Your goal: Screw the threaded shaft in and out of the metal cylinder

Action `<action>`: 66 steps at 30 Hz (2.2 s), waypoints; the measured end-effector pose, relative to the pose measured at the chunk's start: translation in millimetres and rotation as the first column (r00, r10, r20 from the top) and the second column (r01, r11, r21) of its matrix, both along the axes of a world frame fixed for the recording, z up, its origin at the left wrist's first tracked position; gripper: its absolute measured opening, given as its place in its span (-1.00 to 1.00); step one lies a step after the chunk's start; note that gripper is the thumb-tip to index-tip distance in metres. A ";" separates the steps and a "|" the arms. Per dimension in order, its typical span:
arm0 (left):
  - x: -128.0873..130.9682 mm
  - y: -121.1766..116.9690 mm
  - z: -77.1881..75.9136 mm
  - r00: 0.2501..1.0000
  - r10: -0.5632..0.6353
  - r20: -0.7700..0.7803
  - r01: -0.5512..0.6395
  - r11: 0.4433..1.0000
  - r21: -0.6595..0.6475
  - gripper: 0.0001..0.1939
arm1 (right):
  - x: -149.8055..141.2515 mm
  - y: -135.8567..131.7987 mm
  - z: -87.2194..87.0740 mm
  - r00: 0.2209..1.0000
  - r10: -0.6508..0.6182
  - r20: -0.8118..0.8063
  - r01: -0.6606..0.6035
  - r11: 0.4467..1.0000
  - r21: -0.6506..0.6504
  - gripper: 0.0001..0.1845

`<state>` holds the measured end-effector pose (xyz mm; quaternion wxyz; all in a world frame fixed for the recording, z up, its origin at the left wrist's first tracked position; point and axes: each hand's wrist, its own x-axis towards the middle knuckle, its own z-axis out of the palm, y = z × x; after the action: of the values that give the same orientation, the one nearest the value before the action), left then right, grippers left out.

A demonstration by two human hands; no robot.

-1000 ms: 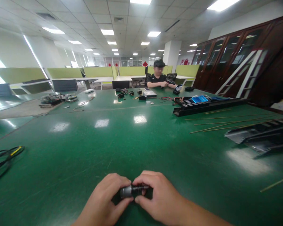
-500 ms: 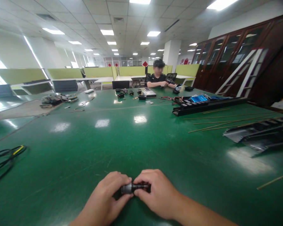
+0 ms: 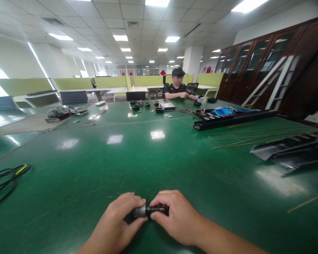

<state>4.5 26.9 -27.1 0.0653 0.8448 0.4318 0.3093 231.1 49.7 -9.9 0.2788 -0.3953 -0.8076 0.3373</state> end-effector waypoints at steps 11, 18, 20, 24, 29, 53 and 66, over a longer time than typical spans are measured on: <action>1.1 -1.2 9.5 0.999 -0.038 0.004 0.037 0.998 0.044 -0.69 | 0.5 -0.8 3.3 1.000 0.023 0.015 -0.023 1.000 -0.013 -0.91; -1.2 -0.8 11.2 1.000 -0.024 -0.006 0.024 0.998 0.055 -0.66 | 0.3 -1.2 3.4 1.000 0.009 -0.012 -0.010 0.999 -0.047 -0.89; -1.3 -0.5 10.6 1.000 -0.021 -0.004 0.021 0.998 0.054 -0.66 | -0.1 -1.7 3.2 1.000 -0.006 -0.016 0.005 0.998 -0.057 -0.88; -0.6 -0.7 8.8 1.000 -0.021 0.010 0.020 0.998 0.051 -0.66 | -1.3 -2.4 0.8 0.999 -0.035 -0.010 0.033 0.995 -0.091 -0.87; 0.9 -0.2 8.5 0.999 -0.034 0.016 0.033 0.998 0.057 -0.65 | -1.8 -2.5 -1.2 0.999 -0.048 -0.003 0.047 0.996 -0.082 -0.93; -5.8 0.1 7.8 1.000 -0.006 -0.017 0.007 0.996 0.092 -0.64 | -0.1 -1.7 1.5 0.998 -0.054 -0.035 0.052 0.996 -0.066 -0.94; -5.7 1.9 10.1 1.000 0.002 0.015 -0.003 0.997 0.076 -0.67 | -0.6 -0.5 1.4 0.995 -0.078 -0.066 0.072 0.994 -0.079 -0.97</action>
<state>-1.2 28.8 -17.1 0.0360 0.8437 0.4203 0.3320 230.5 49.2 -8.5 0.3036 -0.4239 -0.7686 0.3707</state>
